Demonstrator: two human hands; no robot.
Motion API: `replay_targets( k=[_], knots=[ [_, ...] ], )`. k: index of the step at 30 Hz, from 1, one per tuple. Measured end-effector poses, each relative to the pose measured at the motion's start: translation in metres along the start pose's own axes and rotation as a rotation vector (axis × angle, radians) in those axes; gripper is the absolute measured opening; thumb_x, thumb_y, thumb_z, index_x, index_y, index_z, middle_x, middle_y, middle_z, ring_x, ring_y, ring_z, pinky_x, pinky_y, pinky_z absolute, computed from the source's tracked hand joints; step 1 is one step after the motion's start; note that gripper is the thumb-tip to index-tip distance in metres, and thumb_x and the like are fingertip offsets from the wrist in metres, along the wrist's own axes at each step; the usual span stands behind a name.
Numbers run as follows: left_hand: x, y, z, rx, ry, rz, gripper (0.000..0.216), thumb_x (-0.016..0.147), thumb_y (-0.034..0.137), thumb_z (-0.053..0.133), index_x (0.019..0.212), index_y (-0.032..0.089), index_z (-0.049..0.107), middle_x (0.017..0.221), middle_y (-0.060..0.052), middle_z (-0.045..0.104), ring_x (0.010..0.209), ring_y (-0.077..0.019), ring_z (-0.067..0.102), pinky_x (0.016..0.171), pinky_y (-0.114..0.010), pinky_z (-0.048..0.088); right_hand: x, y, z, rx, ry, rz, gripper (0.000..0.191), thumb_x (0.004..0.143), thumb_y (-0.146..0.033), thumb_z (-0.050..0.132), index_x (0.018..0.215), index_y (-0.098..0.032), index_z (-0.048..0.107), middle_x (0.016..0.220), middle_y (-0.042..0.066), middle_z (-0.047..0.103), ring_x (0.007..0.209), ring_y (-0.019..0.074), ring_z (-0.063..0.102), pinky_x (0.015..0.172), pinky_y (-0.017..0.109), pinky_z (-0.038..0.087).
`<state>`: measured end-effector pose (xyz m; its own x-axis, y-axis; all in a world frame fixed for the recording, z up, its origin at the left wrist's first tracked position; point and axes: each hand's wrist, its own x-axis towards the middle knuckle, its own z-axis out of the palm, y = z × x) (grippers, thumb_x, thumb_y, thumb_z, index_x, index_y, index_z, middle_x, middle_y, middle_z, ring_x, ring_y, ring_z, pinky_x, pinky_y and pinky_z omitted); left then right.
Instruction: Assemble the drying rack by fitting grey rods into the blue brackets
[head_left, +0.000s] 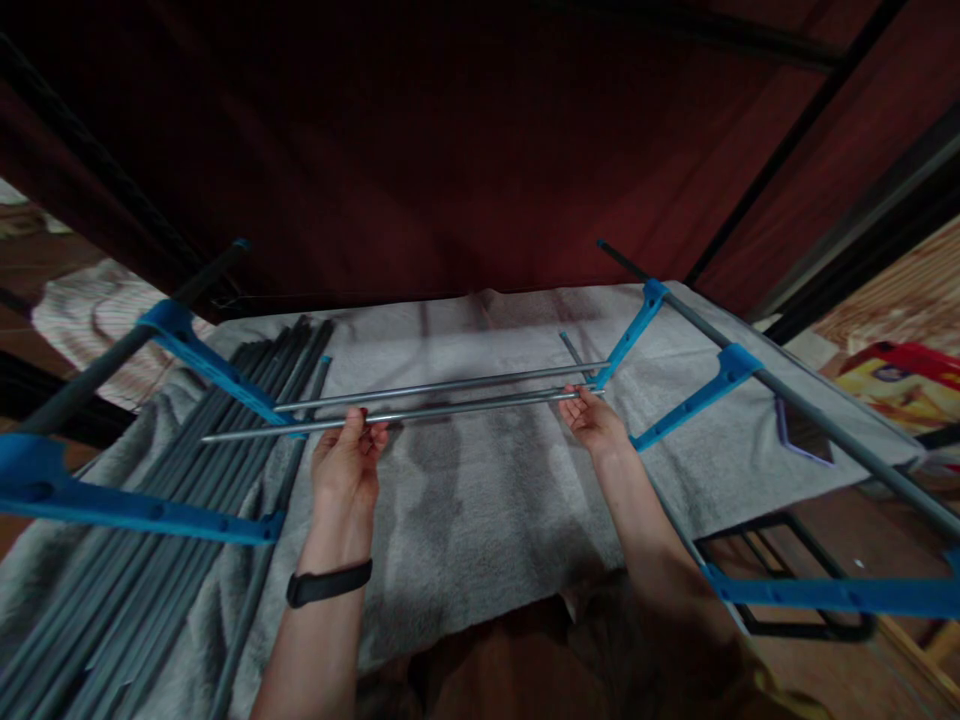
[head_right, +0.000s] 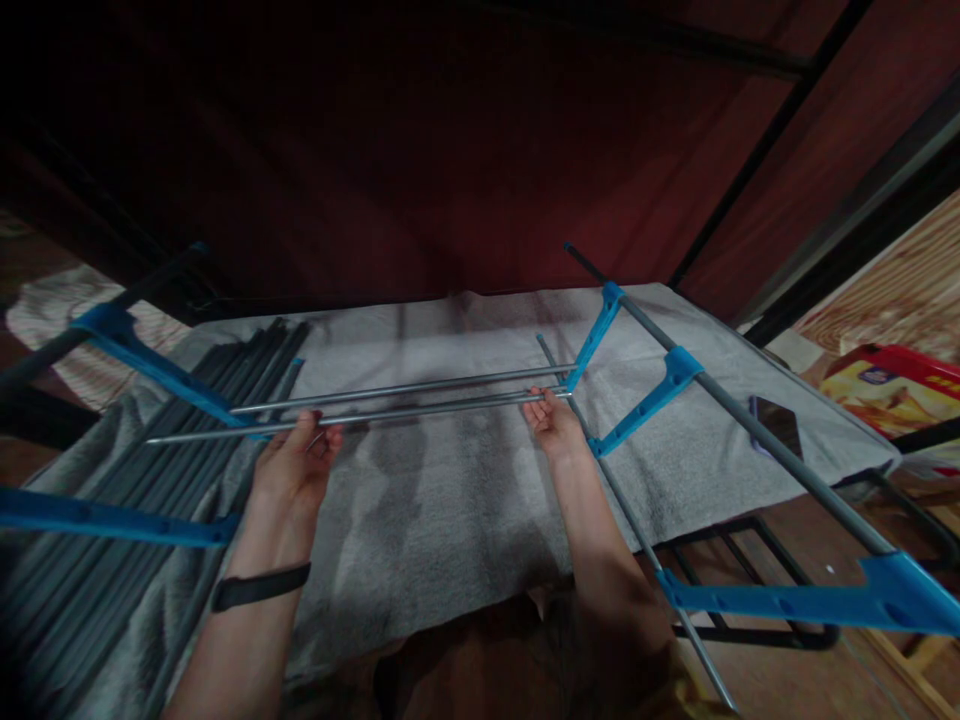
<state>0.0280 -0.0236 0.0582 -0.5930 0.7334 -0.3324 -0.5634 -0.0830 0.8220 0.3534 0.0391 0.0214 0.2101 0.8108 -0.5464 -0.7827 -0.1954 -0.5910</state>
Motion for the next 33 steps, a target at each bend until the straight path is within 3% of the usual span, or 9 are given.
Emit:
replay_targets(
  k=[10, 20, 33],
  knots=[
    [-0.0051, -0.0079, 0.001, 0.037, -0.256, -0.015, 0.022, 0.068, 0.013, 0.081, 0.085, 0.017, 0.068, 0.076, 0.0, 0.073, 0.074, -0.0148, 0.071, 0.076, -0.029, 0.057, -0.0007, 0.0027, 0.0022, 0.002, 0.004, -0.001, 0.02, 0.095, -0.007, 0.047, 0.082, -0.017, 0.059, 0.067, -0.001, 0.068, 0.057, 0.01, 0.066, 0.061, 0.022, 0.061],
    [-0.0059, -0.0025, 0.0035, 0.041, -0.101, -0.032, 0.013, 0.076, 0.008, 0.075, 0.079, 0.016, 0.065, 0.071, 0.001, 0.069, 0.067, -0.0113, 0.069, 0.066, -0.021, 0.054, -0.0007, 0.0003, 0.0029, -0.02, -0.015, 0.032, 0.021, 0.093, -0.004, 0.046, 0.084, -0.017, 0.06, 0.076, 0.004, 0.072, 0.066, 0.0122, 0.068, 0.065, 0.023, 0.062],
    [-0.0001, -0.0037, 0.001, 0.042, -0.055, -0.021, 0.012, 0.085, 0.013, 0.07, 0.076, 0.013, 0.062, 0.061, 0.001, 0.064, 0.059, -0.01, 0.064, 0.056, -0.017, 0.049, -0.0024, 0.0043, 0.0059, -0.016, -0.023, 0.032, 0.019, 0.098, -0.012, 0.048, 0.083, -0.018, 0.059, 0.071, -0.001, 0.067, 0.064, 0.0089, 0.068, 0.067, 0.021, 0.062]
  ],
)
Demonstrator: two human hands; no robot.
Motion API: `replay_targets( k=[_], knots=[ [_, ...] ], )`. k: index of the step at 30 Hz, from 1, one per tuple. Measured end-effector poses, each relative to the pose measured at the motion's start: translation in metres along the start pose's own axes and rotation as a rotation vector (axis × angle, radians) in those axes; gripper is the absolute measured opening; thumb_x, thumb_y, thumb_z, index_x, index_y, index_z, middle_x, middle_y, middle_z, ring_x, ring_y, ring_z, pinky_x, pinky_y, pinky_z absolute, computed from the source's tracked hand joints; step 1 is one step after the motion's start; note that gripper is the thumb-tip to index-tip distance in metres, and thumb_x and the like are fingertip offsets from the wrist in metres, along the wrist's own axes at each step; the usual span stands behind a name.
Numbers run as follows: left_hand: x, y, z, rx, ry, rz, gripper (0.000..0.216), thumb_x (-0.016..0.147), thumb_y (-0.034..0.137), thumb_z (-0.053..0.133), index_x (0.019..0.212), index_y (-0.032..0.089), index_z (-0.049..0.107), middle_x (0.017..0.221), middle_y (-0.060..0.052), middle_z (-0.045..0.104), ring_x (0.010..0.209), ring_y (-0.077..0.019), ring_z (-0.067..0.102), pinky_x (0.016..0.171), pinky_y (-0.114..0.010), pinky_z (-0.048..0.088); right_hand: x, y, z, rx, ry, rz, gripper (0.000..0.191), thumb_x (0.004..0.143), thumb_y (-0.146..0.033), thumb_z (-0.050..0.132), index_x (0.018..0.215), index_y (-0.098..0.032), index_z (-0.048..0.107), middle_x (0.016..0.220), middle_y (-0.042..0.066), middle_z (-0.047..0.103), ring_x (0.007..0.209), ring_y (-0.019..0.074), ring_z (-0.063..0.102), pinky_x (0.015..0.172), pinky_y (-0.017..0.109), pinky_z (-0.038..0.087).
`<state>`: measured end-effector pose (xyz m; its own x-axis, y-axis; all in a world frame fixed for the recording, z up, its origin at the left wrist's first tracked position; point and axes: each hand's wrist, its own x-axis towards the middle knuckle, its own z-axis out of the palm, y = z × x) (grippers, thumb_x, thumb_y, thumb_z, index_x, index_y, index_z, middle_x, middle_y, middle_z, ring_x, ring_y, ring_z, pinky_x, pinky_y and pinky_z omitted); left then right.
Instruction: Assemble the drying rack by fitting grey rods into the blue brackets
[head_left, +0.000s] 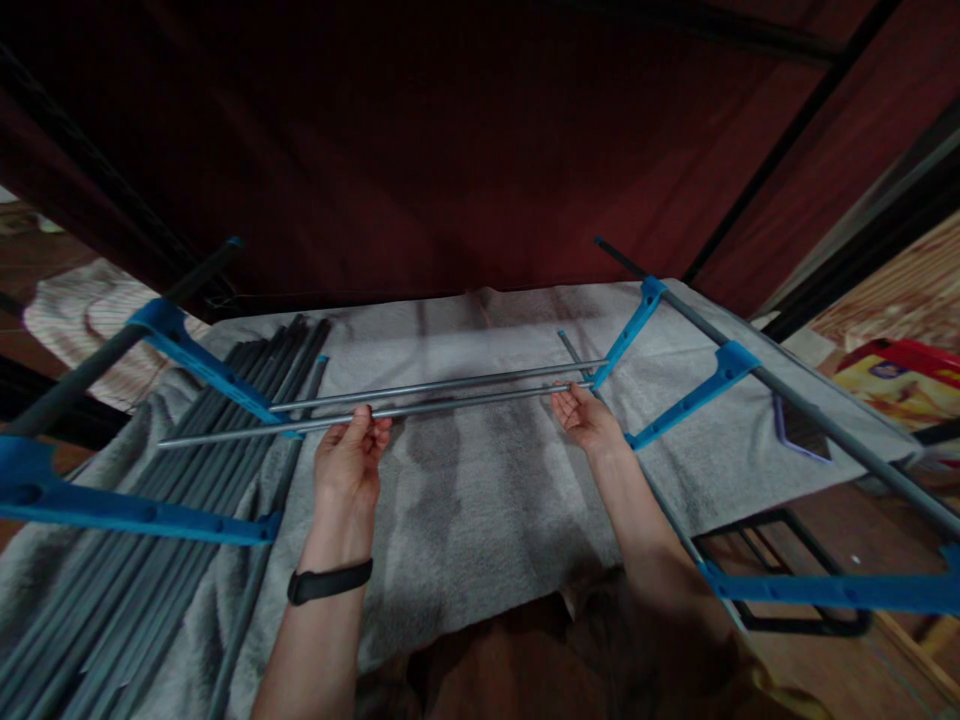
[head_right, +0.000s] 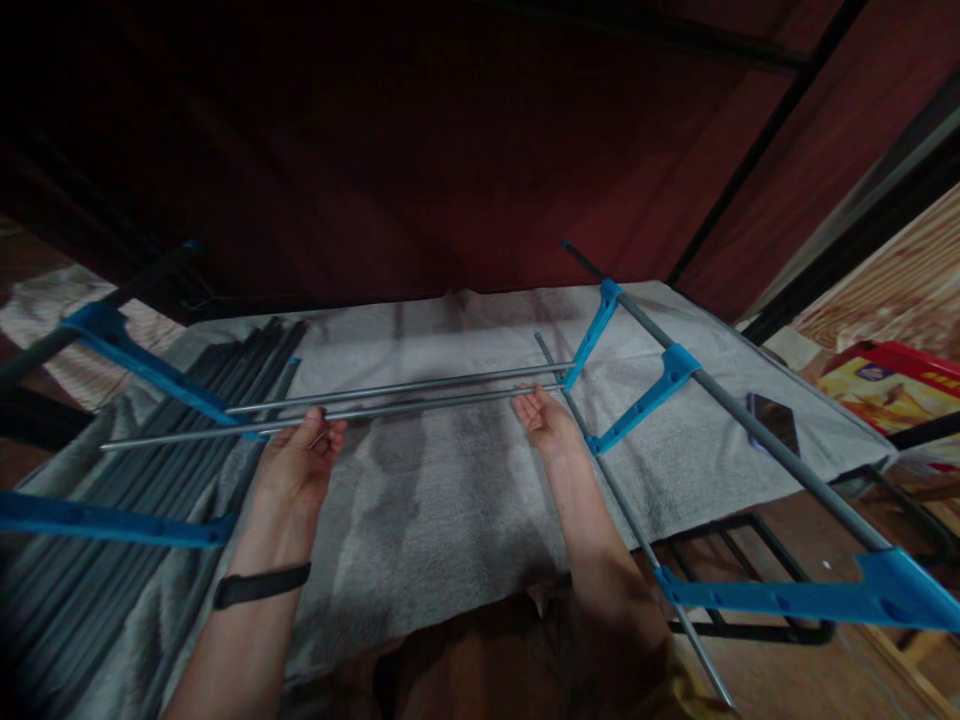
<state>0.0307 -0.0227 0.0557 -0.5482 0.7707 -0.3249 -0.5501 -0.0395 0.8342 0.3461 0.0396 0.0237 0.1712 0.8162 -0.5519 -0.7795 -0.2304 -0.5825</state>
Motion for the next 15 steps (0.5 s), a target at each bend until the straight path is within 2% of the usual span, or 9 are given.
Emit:
replay_targets(
  k=[8, 15],
  knots=[
    [-0.0019, 0.0011, 0.0013, 0.014, -0.047, -0.036, 0.012, 0.083, 0.011, 0.071, 0.074, 0.013, 0.064, 0.059, 0.001, 0.063, 0.062, -0.011, 0.066, 0.06, -0.019, 0.051, 0.0006, 0.0023, -0.0015, 0.03, -0.015, -0.006, 0.014, 0.093, -0.019, 0.063, 0.081, -0.02, 0.057, 0.066, -0.004, 0.062, 0.059, 0.0088, 0.065, 0.064, 0.021, 0.062],
    [-0.0052, -0.0025, 0.0035, 0.01, -0.066, -0.052, 0.015, 0.075, 0.006, 0.076, 0.072, 0.015, 0.065, 0.066, 0.0, 0.068, 0.067, -0.0129, 0.07, 0.07, -0.024, 0.056, -0.0026, 0.0039, 0.0012, 0.02, 0.003, 0.012, 0.021, 0.097, -0.02, 0.055, 0.076, -0.02, 0.056, 0.064, -0.003, 0.061, 0.059, 0.0087, 0.065, 0.065, 0.02, 0.061]
  ],
)
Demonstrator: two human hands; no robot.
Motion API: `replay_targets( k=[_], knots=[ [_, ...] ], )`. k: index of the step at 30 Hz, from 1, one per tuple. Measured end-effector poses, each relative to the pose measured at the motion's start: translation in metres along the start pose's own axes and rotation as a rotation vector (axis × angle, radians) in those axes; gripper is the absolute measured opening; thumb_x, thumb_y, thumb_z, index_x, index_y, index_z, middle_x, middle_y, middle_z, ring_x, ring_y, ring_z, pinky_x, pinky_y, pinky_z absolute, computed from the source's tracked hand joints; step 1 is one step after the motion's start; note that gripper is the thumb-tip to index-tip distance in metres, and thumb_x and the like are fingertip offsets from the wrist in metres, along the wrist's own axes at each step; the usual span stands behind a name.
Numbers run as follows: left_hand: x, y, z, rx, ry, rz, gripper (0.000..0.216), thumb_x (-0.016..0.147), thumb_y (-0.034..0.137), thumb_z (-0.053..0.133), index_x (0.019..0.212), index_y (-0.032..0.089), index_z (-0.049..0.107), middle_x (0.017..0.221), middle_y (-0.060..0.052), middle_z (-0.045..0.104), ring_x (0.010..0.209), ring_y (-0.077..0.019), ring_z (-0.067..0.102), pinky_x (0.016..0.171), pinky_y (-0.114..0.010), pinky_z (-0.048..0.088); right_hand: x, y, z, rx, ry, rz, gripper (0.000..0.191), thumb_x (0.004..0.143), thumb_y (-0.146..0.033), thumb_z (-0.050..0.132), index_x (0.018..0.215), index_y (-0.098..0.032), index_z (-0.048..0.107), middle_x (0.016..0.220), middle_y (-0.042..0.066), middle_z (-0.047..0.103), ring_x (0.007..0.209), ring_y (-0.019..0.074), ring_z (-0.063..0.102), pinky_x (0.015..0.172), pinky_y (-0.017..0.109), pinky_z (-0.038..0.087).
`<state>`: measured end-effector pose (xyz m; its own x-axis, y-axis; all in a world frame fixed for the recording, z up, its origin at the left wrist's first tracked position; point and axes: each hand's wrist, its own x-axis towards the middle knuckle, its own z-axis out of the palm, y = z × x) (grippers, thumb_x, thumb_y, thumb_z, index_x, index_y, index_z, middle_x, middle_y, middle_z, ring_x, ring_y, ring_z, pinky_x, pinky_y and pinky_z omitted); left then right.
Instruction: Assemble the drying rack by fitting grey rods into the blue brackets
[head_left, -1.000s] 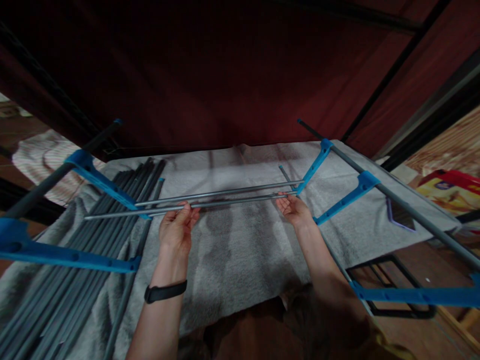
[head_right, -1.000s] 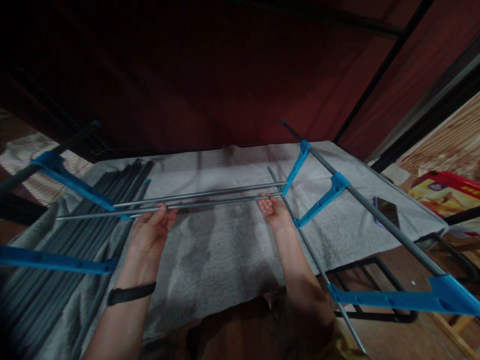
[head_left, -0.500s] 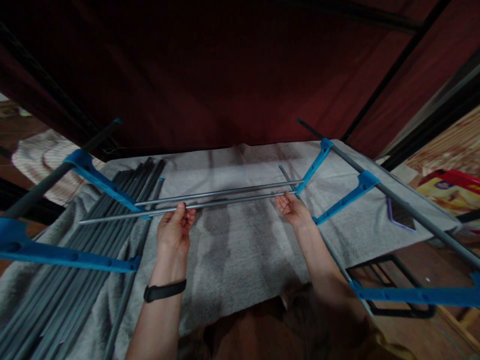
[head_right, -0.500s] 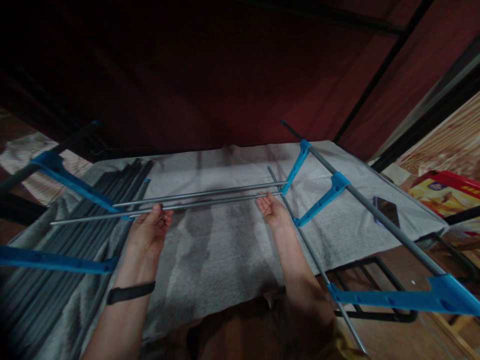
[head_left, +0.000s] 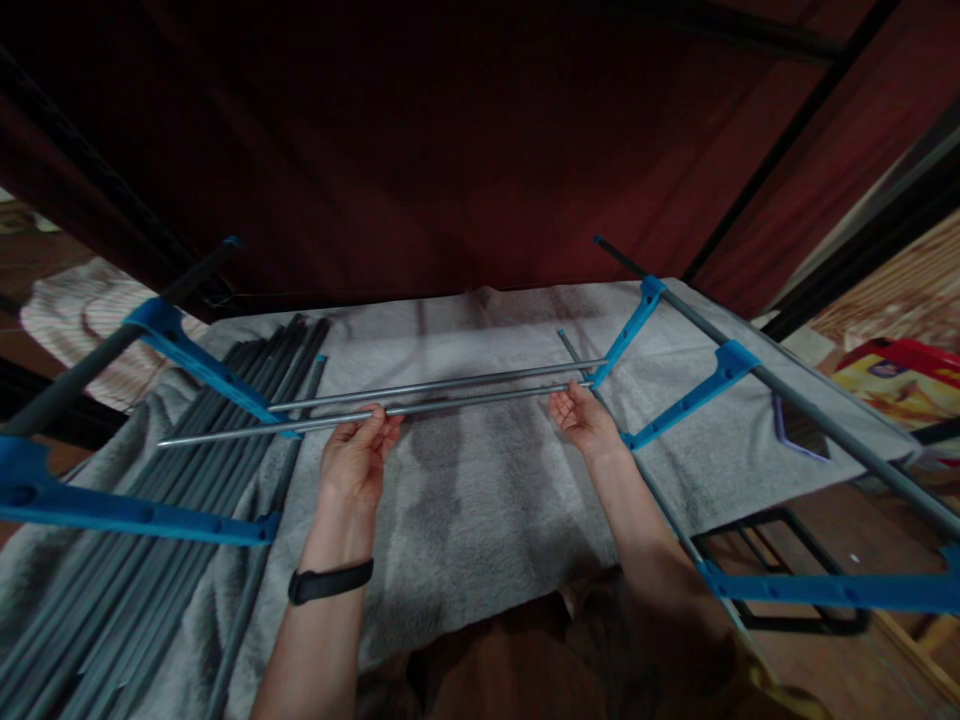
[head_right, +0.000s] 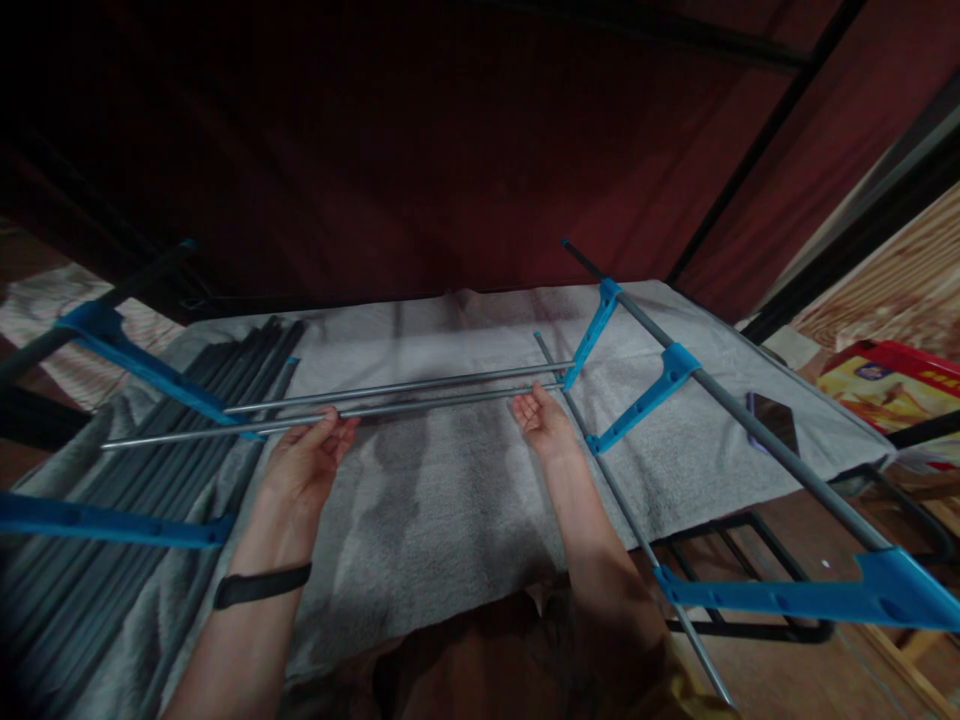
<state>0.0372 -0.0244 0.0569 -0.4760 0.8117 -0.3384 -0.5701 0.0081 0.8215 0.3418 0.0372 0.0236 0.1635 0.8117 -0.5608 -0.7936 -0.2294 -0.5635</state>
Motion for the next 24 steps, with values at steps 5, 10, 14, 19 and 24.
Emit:
replay_targets(
  k=[5, 10, 14, 19, 24],
  knots=[
    [0.0, -0.002, 0.0, -0.01, -0.026, -0.012, 0.014, 0.075, 0.005, 0.074, 0.073, 0.015, 0.065, 0.07, 0.0, 0.071, 0.069, -0.0136, 0.071, 0.07, -0.025, 0.057, 0.001, 0.002, -0.001, 0.003, -0.011, -0.001, 0.023, 0.097, -0.021, 0.056, 0.074, -0.02, 0.054, 0.061, -0.003, 0.061, 0.058, 0.0093, 0.064, 0.065, 0.022, 0.061],
    [0.0, -0.002, 0.001, -0.014, 0.009, -0.018, 0.016, 0.076, 0.004, 0.072, 0.07, 0.014, 0.061, 0.066, 0.0, 0.068, 0.066, -0.0134, 0.071, 0.065, -0.023, 0.056, 0.004, 0.005, -0.001, -0.005, -0.045, 0.018, 0.023, 0.097, -0.021, 0.054, 0.074, -0.02, 0.056, 0.061, -0.002, 0.063, 0.058, 0.0101, 0.066, 0.066, 0.022, 0.061],
    [0.001, -0.003, 0.002, -0.023, 0.04, -0.015, 0.023, 0.074, 0.007, 0.076, 0.067, 0.015, 0.056, 0.066, 0.001, 0.067, 0.064, -0.013, 0.069, 0.06, -0.021, 0.053, 0.003, 0.009, 0.0, -0.008, -0.07, 0.02, 0.02, 0.097, -0.018, 0.053, 0.077, -0.019, 0.059, 0.064, -0.001, 0.067, 0.058, 0.0103, 0.067, 0.066, 0.023, 0.061],
    [0.002, -0.005, 0.001, -0.011, 0.048, -0.008, 0.026, 0.076, 0.012, 0.077, 0.065, 0.015, 0.054, 0.06, 0.001, 0.064, 0.062, -0.0122, 0.067, 0.057, -0.019, 0.051, -0.003, 0.014, 0.006, -0.039, -0.097, 0.032, 0.02, 0.094, -0.009, 0.051, 0.08, -0.018, 0.062, 0.069, 0.001, 0.072, 0.062, 0.011, 0.069, 0.068, 0.023, 0.062],
    [0.001, -0.006, 0.003, -0.017, 0.051, -0.006, 0.026, 0.08, 0.01, 0.073, 0.064, 0.015, 0.053, 0.057, 0.001, 0.062, 0.061, -0.0122, 0.066, 0.057, -0.019, 0.05, -0.01, 0.026, 0.014, -0.086, -0.136, 0.065, 0.02, 0.091, -0.005, 0.052, 0.082, -0.018, 0.063, 0.072, 0.002, 0.073, 0.067, 0.0113, 0.07, 0.07, 0.023, 0.062]
  ],
)
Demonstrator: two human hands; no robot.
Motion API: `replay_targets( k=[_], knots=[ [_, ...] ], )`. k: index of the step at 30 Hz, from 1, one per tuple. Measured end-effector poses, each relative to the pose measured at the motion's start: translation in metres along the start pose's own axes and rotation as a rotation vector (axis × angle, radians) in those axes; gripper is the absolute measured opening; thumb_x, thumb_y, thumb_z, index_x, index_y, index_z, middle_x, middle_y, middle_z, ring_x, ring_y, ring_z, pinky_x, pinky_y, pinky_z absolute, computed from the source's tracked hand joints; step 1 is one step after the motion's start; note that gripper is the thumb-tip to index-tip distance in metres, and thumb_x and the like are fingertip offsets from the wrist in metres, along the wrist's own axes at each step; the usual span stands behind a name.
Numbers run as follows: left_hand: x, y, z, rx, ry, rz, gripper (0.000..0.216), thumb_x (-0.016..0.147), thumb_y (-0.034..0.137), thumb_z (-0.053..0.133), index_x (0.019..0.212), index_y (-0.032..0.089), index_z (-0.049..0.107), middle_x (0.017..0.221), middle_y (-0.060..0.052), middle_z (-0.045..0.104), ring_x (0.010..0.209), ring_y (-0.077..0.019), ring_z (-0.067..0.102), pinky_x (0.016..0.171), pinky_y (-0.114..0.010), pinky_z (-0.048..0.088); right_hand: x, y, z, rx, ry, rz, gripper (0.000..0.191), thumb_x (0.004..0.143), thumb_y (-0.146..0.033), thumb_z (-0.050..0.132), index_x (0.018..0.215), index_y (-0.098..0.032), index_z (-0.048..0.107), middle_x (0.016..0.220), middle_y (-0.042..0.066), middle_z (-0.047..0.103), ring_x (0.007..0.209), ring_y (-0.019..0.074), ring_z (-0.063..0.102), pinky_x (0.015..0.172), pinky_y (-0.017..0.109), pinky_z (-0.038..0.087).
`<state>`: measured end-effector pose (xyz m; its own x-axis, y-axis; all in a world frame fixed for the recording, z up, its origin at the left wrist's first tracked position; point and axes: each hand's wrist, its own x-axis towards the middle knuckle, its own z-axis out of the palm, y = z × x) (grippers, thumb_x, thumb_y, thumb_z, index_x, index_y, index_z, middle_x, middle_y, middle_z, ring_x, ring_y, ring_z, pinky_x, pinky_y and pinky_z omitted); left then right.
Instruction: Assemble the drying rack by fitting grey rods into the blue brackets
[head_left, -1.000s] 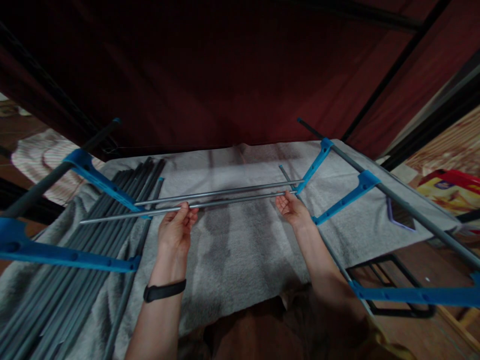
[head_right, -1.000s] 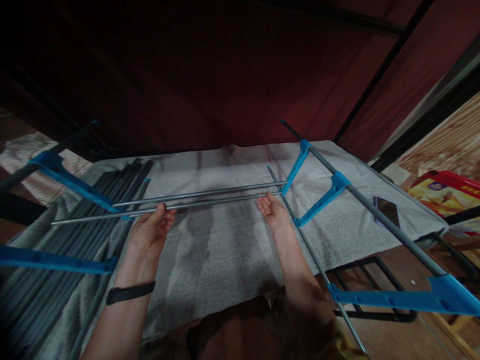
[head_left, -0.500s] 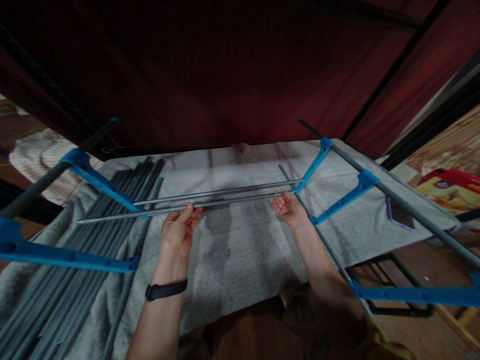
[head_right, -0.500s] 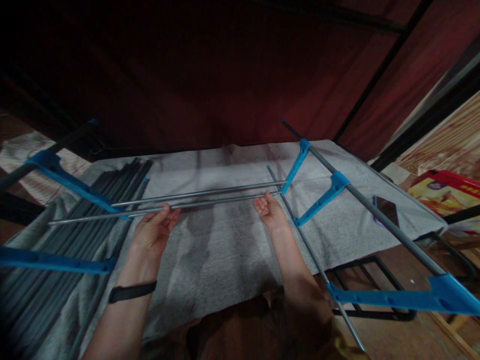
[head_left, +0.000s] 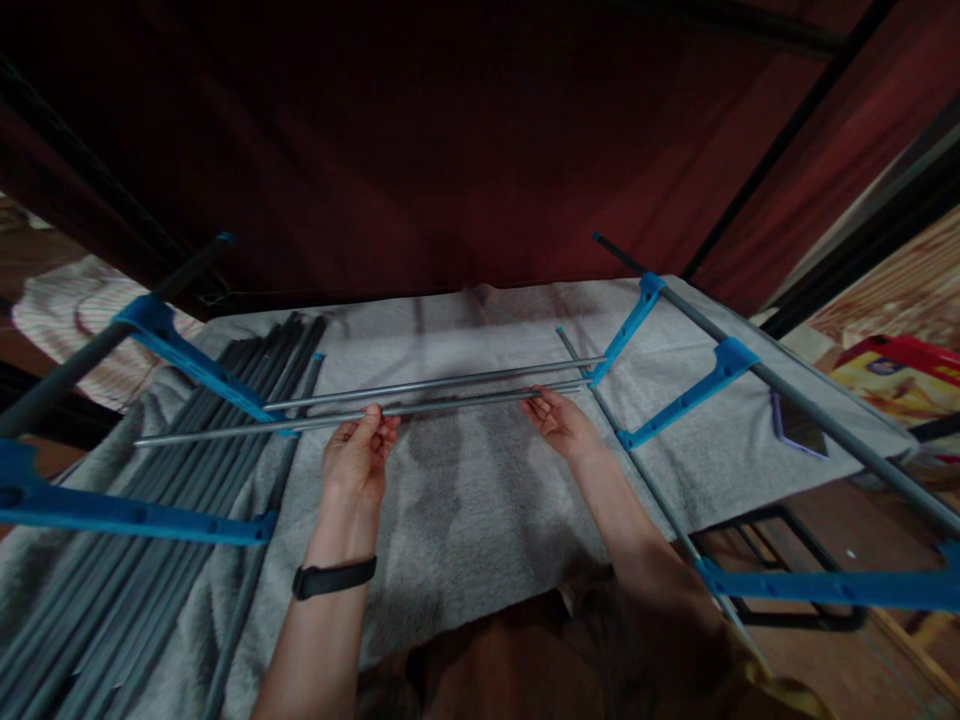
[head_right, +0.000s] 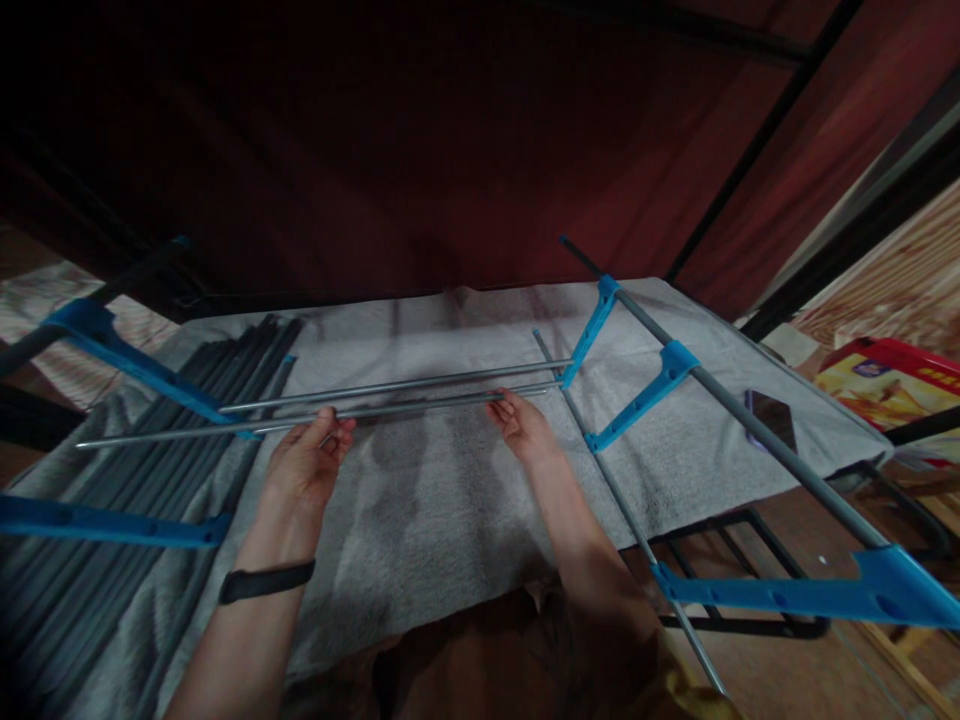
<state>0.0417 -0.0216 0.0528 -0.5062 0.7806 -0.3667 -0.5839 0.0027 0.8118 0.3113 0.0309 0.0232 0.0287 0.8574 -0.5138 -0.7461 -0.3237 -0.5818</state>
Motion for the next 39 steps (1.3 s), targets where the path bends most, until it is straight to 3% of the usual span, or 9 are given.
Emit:
replay_targets(
  k=[8, 16, 29, 39],
  knots=[
    [0.001, -0.001, 0.0, -0.001, -0.003, -0.015, 0.026, 0.077, 0.012, 0.077, 0.064, 0.015, 0.055, 0.062, 0.0, 0.064, 0.061, -0.012, 0.066, 0.057, -0.02, 0.05, 0.001, 0.02, 0.003, -0.036, -0.097, 0.052, 0.019, 0.093, -0.008, 0.05, 0.084, -0.018, 0.064, 0.077, 0.004, 0.073, 0.073, 0.0123, 0.071, 0.072, 0.023, 0.062],
    [-0.002, -0.003, 0.002, -0.01, -0.02, -0.049, 0.026, 0.079, 0.008, 0.073, 0.063, 0.014, 0.054, 0.063, 0.001, 0.066, 0.06, -0.0115, 0.067, 0.057, -0.02, 0.052, 0.0, 0.041, 0.003, -0.042, -0.214, 0.084, 0.012, 0.085, -0.007, 0.064, 0.083, -0.019, 0.066, 0.075, 0.001, 0.073, 0.076, 0.0129, 0.072, 0.077, 0.023, 0.062],
    [-0.001, -0.005, 0.003, 0.002, -0.011, -0.069, 0.018, 0.084, 0.006, 0.065, 0.069, 0.013, 0.059, 0.063, 0.0, 0.068, 0.059, -0.012, 0.069, 0.056, -0.02, 0.053, -0.004, 0.039, 0.006, -0.124, -0.167, 0.014, 0.009, 0.084, -0.016, 0.071, 0.076, -0.018, 0.066, 0.071, 0.001, 0.072, 0.069, 0.0127, 0.07, 0.071, 0.024, 0.06],
    [-0.004, -0.005, 0.006, -0.025, -0.014, -0.09, 0.029, 0.079, -0.003, 0.065, 0.061, 0.014, 0.05, 0.074, 0.001, 0.074, 0.066, -0.0165, 0.074, 0.064, -0.026, 0.059, -0.001, 0.036, 0.004, -0.159, -0.16, 0.01, 0.012, 0.09, -0.018, 0.063, 0.078, -0.019, 0.065, 0.071, 0.002, 0.07, 0.069, 0.0127, 0.069, 0.069, 0.024, 0.059]
  ],
)
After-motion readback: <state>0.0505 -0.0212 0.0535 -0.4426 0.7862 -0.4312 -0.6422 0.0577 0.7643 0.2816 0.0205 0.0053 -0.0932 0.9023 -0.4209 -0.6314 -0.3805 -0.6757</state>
